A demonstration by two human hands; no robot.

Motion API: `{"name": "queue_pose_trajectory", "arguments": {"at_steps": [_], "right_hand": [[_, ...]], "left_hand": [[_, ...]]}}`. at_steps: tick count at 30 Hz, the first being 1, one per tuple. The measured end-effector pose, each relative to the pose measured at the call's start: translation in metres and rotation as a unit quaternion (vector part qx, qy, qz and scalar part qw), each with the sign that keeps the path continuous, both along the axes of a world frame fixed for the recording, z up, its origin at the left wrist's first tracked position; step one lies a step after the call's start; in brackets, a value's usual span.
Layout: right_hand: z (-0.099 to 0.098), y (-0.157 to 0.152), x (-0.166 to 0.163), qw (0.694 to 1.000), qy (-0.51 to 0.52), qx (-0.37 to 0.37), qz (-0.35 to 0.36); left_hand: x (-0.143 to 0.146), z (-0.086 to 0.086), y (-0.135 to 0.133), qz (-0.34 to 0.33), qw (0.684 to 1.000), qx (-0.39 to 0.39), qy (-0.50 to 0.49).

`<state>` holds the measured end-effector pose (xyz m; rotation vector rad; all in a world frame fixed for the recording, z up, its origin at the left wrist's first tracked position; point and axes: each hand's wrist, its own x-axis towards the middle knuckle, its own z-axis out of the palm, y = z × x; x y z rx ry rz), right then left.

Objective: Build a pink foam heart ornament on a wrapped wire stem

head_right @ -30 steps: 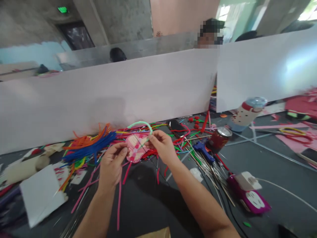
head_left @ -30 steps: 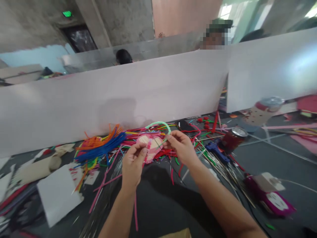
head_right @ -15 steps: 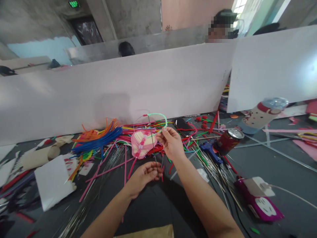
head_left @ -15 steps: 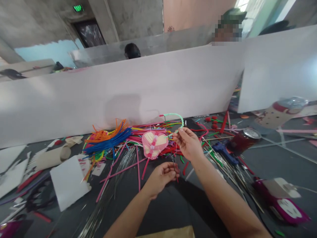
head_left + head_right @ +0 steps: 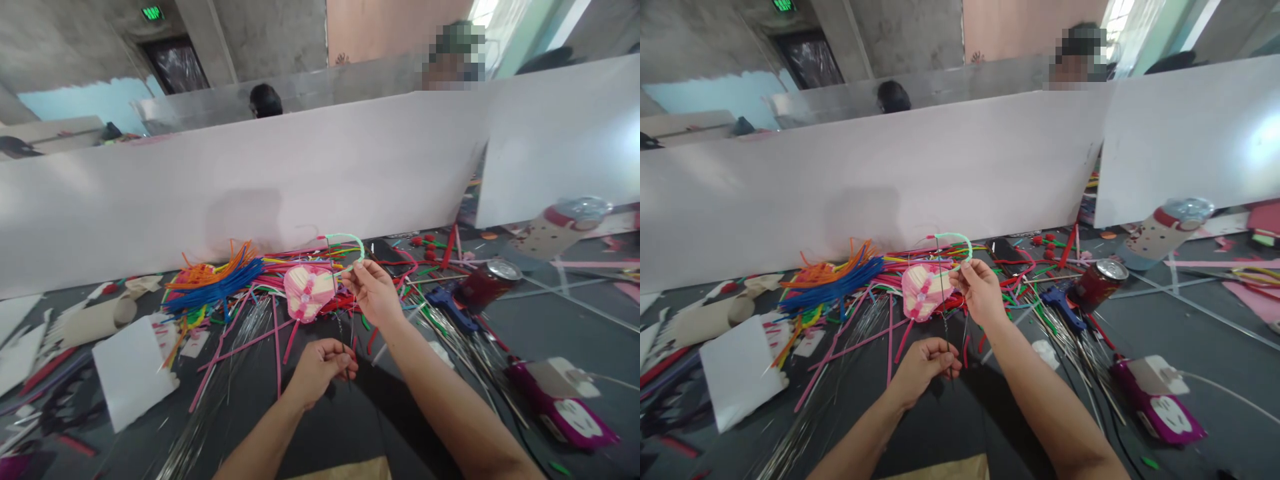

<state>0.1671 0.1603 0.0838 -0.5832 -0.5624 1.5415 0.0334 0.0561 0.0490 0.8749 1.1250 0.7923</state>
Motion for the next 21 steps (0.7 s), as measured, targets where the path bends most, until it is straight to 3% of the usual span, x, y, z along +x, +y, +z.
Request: {"name": "queue_pose_trajectory", "arguments": {"at_steps": [6, 11, 15, 17, 19, 21], "right_hand": [[0.006, -0.004, 0.000, 1.000, -0.006, 0.019, -0.004], [0.016, -0.008, -0.002, 0.998, -0.011, 0.046, 0.046], [0.017, -0.013, -0.005, 0.990, -0.062, 0.054, 0.111], [0.015, -0.015, -0.009, 0.986, -0.107, 0.067, 0.112], [0.012, -0.016, -0.014, 0.980, -0.157, 0.080, 0.096], [0.009, -0.017, -0.019, 0.974, -0.190, 0.086, 0.089]], "left_hand": [[-0.015, 0.004, 0.006, -0.012, 0.997, 0.023, -0.072], [-0.048, 0.028, 0.035, 0.207, 0.960, 0.124, -0.144], [-0.070, 0.058, 0.052, 0.293, 0.919, 0.210, -0.158], [-0.075, 0.070, 0.052, 0.363, 0.878, 0.291, -0.109], [-0.075, 0.076, 0.048, 0.411, 0.831, 0.374, 0.007], [-0.071, 0.075, 0.042, 0.366, 0.803, 0.431, 0.187]]}}
